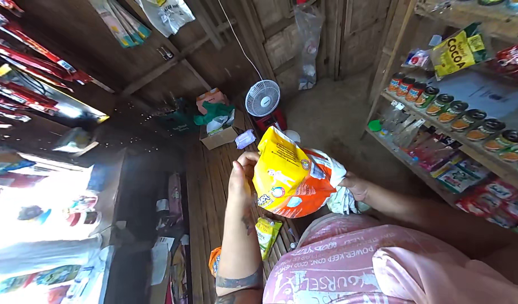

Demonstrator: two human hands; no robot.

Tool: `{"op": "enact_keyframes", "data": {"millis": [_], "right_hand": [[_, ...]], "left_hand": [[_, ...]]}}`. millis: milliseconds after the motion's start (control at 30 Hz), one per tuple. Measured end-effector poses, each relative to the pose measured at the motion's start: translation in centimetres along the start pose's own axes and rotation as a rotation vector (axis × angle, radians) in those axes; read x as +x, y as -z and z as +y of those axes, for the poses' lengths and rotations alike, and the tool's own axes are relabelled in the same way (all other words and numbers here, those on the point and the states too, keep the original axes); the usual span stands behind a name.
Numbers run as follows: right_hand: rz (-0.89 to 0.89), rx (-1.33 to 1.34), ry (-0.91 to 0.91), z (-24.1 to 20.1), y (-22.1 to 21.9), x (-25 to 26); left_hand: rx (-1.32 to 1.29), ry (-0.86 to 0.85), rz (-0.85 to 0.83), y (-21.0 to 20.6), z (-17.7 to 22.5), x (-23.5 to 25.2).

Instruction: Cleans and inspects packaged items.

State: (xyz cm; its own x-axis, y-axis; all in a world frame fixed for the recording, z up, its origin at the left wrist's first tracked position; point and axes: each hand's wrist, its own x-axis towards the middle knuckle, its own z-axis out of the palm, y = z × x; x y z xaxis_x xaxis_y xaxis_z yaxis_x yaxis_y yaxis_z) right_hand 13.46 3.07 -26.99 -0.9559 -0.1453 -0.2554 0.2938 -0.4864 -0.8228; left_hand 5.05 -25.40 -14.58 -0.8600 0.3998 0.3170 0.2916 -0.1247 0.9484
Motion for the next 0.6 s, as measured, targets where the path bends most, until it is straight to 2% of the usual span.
{"op": "enact_keyframes", "data": {"millis": [100, 167, 300, 400, 500, 600], "right_hand": [[0.053, -0.02, 0.049, 0.4, 0.7, 0.1], [0.079, -0.051, 0.095, 0.7, 0.9, 0.1], [0.093, -0.111, 0.107, 0.8, 0.7, 0.2], [0.065, -0.136, 0.121, 1.1, 0.4, 0.1], [0.084, -0.158, 0.098, 1.3, 0.5, 0.0], [0.102, -0.202, 0.106, 1.7, 1.2, 0.0]], "left_hand": [[0.323, 0.008, -0.085, 1.8, 1.8, 0.3], [0.495, -0.003, -0.046, 1.1, 3.1, 0.6], [0.756, 0.137, 0.024, -2.0, 4.8, 2.1], [0.927, 0.254, -0.04, -2.8, 4.8, 3.0], [1.0, 0.332, -0.084, -3.1, 4.4, 3.1], [0.893, 0.237, -0.089, -2.5, 3.2, 2.5]]}}
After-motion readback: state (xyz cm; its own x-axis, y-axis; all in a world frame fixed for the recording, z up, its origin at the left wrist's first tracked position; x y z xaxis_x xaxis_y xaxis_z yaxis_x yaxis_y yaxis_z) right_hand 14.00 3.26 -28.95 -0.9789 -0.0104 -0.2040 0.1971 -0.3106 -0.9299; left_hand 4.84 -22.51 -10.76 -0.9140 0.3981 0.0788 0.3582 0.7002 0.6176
